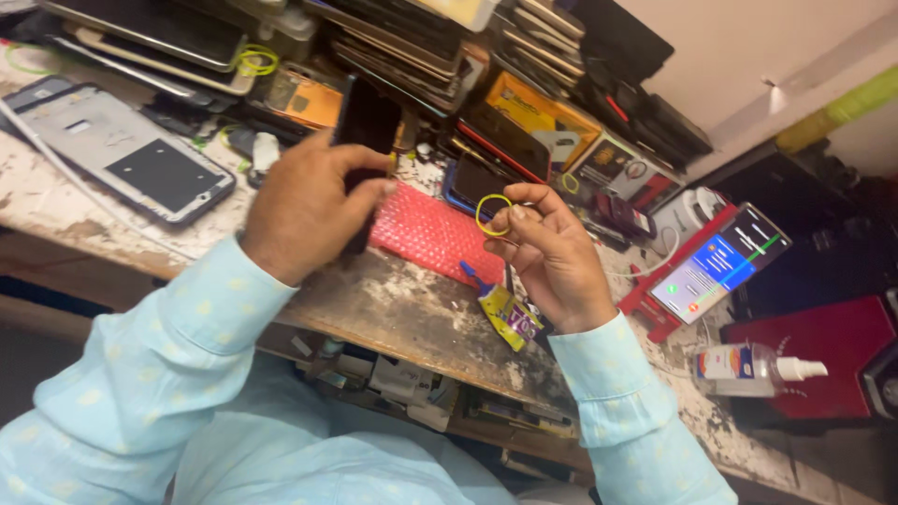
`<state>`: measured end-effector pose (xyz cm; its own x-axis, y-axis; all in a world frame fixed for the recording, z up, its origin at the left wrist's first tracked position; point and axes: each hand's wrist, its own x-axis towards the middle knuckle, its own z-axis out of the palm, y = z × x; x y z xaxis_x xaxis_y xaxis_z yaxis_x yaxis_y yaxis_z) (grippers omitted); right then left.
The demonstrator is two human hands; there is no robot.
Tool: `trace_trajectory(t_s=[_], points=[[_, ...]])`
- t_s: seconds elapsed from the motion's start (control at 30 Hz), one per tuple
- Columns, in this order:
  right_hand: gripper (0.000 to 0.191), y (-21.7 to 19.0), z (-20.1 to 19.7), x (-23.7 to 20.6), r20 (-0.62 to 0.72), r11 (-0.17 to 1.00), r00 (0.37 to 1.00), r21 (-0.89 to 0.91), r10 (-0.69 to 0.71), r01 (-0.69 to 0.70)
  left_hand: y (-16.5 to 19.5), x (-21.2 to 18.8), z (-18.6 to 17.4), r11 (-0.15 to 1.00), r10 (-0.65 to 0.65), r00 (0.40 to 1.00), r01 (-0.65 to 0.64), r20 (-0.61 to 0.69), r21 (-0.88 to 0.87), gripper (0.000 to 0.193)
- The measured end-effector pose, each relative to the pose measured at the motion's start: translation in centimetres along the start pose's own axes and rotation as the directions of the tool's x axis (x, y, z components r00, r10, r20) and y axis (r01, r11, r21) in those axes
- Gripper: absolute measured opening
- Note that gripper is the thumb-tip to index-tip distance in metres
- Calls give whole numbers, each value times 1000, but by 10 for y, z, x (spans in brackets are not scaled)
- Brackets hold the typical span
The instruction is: The person disassembles a smartphone, removes the battery, and then reassembles it by applying adhesive to the back cover and securing it with a rubber band. The person handles the phone, battery, adhesive, and rubber band during the process.
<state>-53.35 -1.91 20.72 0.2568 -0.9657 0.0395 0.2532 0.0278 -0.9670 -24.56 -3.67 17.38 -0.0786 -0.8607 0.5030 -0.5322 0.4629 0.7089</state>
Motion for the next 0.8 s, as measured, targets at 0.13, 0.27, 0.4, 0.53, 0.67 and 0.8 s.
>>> trace_trajectory(t_s=[0.13,0.27,0.4,0.53,0.67,0.8], points=[[29,0,-1,-13,-56,995,993,16,-99,100,2,-4,5,996,18,999,-20,-30,-85,20],[22,5,14,-38,-104,968,962,-8,-251,251,1,-22,2,856,-75,996,87,44,-510,23],[15,16,30,-89,-43,905,921,170,-387,389,10,-41,-1,582,-59,997,-3,-46,-813,51],[15,32,40,-127,-73,902,899,-5,-432,433,20,-56,0,407,-172,984,25,-50,-913,78],[22,48,54,-132,-114,924,938,-247,-326,291,23,-63,1,129,-250,959,168,132,-977,61],[46,57,68,-115,-221,928,913,-235,-342,290,29,-71,12,-63,-280,937,201,210,-978,49]])
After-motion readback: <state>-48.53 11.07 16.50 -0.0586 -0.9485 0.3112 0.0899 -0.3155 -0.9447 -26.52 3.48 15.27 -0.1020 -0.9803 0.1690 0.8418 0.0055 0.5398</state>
